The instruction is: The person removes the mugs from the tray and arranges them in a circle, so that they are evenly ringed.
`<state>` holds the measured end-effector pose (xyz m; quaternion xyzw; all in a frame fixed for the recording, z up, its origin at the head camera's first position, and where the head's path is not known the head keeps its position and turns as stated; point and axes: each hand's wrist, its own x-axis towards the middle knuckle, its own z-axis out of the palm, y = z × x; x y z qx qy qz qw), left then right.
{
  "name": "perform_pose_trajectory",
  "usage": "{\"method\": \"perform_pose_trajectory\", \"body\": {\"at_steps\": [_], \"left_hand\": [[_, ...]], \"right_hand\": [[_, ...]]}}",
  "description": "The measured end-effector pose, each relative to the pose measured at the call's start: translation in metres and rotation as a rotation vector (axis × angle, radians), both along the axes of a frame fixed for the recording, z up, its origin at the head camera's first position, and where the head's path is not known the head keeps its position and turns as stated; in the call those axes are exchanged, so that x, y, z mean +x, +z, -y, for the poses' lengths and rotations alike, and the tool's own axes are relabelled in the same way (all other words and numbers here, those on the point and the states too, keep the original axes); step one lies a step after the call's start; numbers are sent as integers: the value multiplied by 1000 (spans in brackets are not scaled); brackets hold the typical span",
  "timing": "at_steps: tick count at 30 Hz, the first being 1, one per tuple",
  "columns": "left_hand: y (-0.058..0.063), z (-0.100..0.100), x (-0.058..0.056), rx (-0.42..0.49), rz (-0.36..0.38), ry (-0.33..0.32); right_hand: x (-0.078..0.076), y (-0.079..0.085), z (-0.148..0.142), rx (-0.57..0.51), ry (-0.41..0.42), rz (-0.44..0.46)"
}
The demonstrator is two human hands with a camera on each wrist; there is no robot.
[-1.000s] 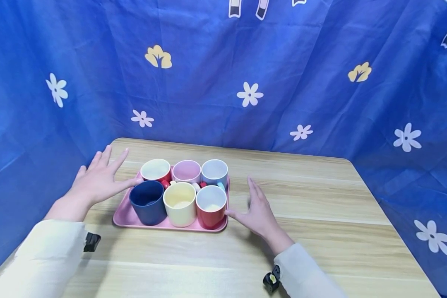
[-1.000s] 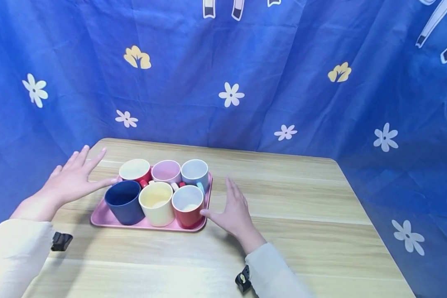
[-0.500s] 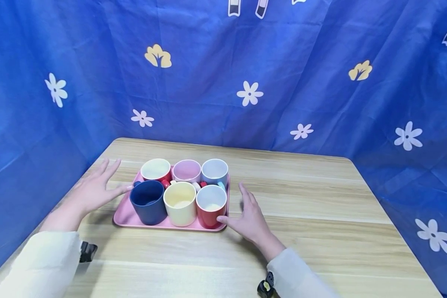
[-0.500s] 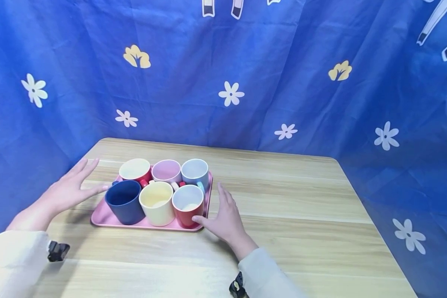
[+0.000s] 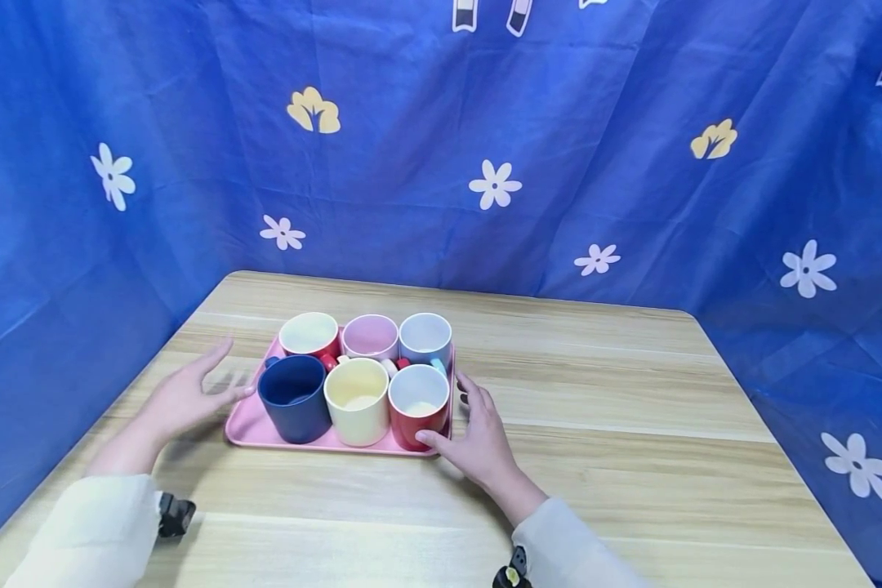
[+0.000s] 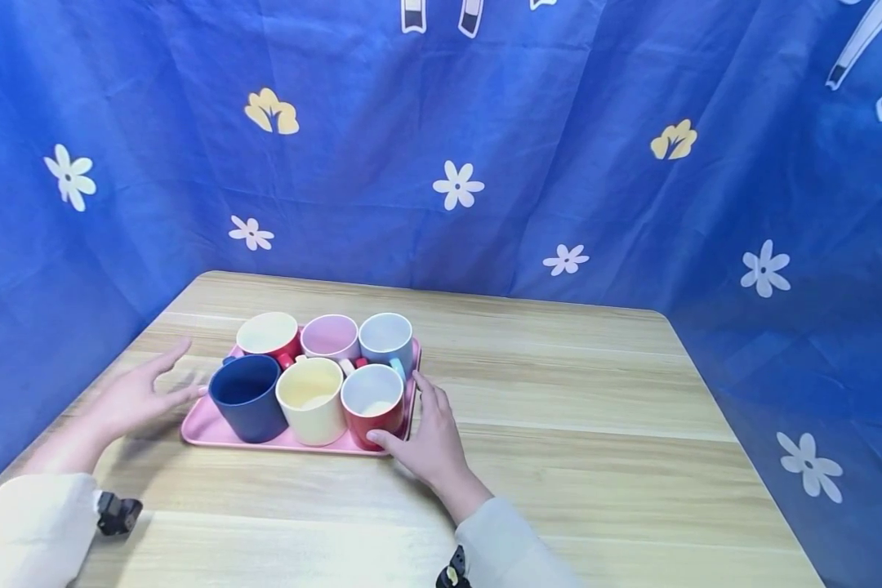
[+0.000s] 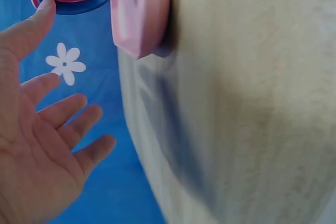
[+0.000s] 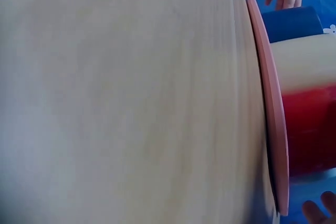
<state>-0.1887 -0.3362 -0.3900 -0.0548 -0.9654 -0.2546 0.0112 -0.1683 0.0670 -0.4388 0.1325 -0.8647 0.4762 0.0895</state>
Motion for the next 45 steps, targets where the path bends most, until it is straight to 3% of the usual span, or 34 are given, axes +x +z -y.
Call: {"method": "perform_pose_trajectory", "body": {"at_steps": [4,11,20,26,34,41,45], "left_hand": [[-5,0,1,33,33,1],[-15,3,0,179,45,-38],[-30,14,-2,372,57,-65],[-40,19,0,465,76,-41],[-44,18,0,541,162,-26],[-45,17,0,482,156,4],[-45,16,-1,506,167,1]], "right_hand": [[2,-3,5,-41,-12,-11],[5,-6,16,-104,-37,-34],[8,-11,26,-123,-113,5],[8,-15,33,-169,-138,0],[6,-15,36,-193,-150,-3],[5,-11,38,-179,-165,-25],[3,-10,38,-161,-175,-21]]}}
